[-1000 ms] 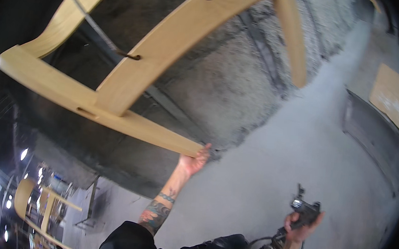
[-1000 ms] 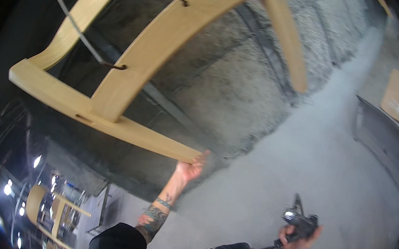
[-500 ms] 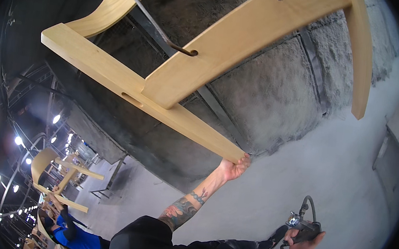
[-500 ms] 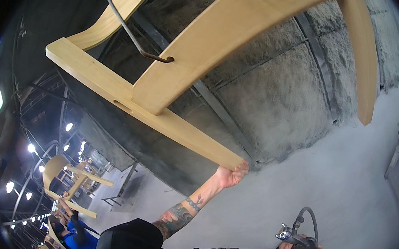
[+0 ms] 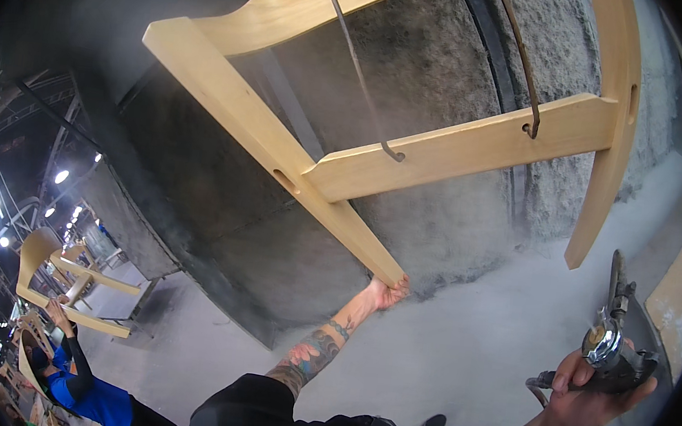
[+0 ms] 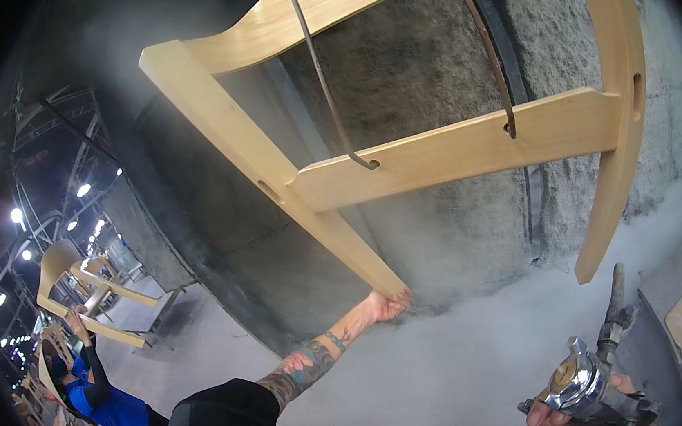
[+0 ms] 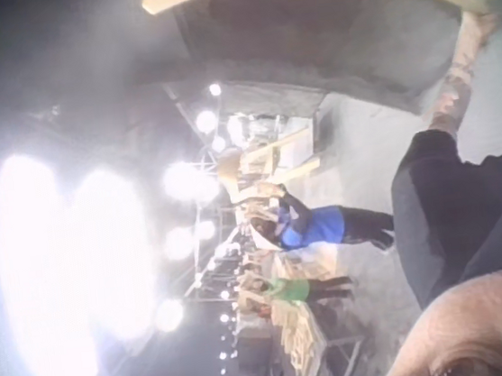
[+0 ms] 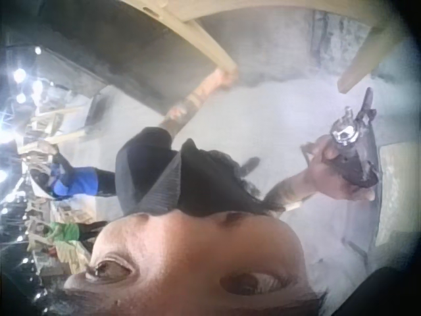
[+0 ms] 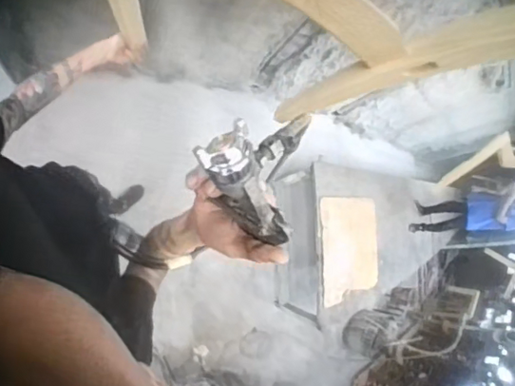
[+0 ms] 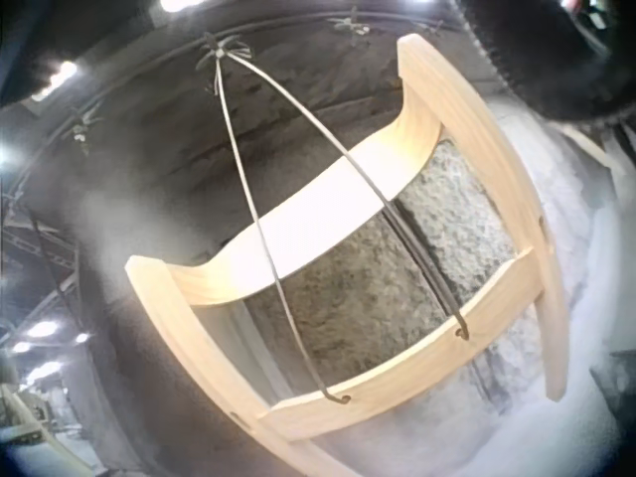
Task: The person uses a spray gun to apply a light-colored finish to a wooden chair frame suspended from hooks. They rotate the chair by hand to coat all sides, then hand it off to a coworker and receive another chair to repeat the process.
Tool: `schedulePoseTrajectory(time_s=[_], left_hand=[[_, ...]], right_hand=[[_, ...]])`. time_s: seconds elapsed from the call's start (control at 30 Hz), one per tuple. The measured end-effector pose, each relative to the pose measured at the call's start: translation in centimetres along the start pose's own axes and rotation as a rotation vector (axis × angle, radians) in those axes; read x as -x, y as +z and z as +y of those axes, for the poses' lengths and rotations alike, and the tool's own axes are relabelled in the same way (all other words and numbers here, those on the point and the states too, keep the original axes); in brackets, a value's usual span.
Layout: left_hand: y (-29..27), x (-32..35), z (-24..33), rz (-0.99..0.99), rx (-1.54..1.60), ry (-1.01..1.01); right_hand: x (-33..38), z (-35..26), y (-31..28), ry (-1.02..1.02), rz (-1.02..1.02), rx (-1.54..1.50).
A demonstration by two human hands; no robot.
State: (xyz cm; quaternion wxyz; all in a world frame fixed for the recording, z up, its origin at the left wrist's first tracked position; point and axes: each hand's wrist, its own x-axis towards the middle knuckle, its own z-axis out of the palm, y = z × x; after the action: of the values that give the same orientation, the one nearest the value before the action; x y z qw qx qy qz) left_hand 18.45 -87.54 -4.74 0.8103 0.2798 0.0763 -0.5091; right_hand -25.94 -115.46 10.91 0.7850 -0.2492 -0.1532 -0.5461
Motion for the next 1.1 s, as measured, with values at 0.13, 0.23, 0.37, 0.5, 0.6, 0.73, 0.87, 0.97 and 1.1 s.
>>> schedulePoseTrajectory(time_s=[0.13, 0.23, 0.37, 0.5, 0.6, 0.73, 0.87, 0.97, 1.1], left_hand=[[-0.3, -0.7, 1.9, 0.030, -0.029, -0.018], [-1.0, -1.6, 3.6, 0.036, -0.097, -0.016], [-2.5, -2.1, 5.5, -0.034, -0.108, -0.035], [-2.4, -1.5, 6.3, -0.024, -0.203, -0.059], [-1.1, -0.2, 6.2, -0.140, -0.108, -0.233], [-0.1, 1.7, 5.2, -0.083, -0.171, -0.239], [-0.6, 1.2, 5.9, -0.110, -0.195, -0.370], [-1.5, -0.2, 7.3, -0.177, -0.263, -0.448], [-1.9, -0.6, 7.8, -0.128, -0.068, -0.820]], right_hand=[[-0.2, -1.6, -0.2, 0.116, -0.188, 0.012], [1.4, -3.2, -2.2, 0.189, -0.201, 0.138], [5.2, -6.8, -4.8, 0.037, 0.287, 0.206], [6.3, -14.2, -6.3, -0.177, 0.389, 0.132], [7.1, -19.9, -6.4, -0.260, 0.179, 0.065], [10.7, -25.0, -5.6, -0.325, 0.530, 0.171], [16.0, -27.1, -7.0, -0.250, 0.772, 0.319], [20.4, -28.3, -9.9, -0.002, 0.642, 0.390], [24.7, -30.3, -13.8, 0.202, 0.892, 0.547]])
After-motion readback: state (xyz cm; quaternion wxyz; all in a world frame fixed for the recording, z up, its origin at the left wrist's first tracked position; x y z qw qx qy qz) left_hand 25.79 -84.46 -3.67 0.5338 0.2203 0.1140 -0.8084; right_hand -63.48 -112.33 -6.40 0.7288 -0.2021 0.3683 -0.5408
